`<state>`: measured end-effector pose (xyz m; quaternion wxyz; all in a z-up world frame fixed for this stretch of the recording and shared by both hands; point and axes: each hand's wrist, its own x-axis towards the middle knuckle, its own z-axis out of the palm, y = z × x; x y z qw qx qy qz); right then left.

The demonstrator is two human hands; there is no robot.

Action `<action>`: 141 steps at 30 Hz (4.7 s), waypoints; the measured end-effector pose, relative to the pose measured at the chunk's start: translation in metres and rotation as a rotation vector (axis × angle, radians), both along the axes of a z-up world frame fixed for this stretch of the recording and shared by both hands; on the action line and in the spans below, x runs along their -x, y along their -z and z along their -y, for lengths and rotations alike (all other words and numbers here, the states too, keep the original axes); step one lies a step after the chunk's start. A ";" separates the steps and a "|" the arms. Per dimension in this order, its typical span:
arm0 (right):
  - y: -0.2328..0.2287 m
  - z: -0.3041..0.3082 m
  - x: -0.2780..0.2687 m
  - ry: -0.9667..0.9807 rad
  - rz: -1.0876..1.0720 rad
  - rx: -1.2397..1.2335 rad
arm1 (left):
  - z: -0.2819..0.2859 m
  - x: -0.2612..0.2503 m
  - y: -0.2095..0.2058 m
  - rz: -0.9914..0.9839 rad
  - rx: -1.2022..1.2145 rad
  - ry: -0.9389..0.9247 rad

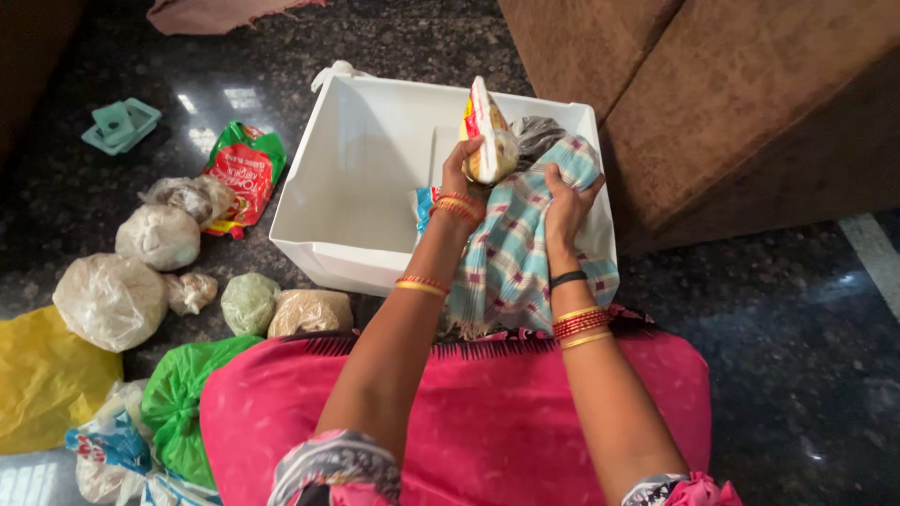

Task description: The person sits on the floor and organizes groceries by placing various packaged items and plastic bags into a white storage box. They handle items one by one, including a green bag and a yellow package, arranging them inside the box.

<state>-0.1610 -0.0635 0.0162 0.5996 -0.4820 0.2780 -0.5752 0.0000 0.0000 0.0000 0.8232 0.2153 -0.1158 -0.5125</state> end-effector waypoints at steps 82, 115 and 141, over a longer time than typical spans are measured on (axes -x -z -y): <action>-0.064 -0.063 -0.013 -0.239 -0.151 0.351 | -0.058 0.030 -0.024 0.039 0.233 0.007; -0.042 -0.020 0.020 -0.589 0.137 -0.075 | -0.092 0.038 -0.060 0.633 -0.671 -0.222; -0.081 -0.073 -0.020 -0.247 -0.494 0.548 | -0.077 0.035 -0.030 0.974 -0.560 -0.795</action>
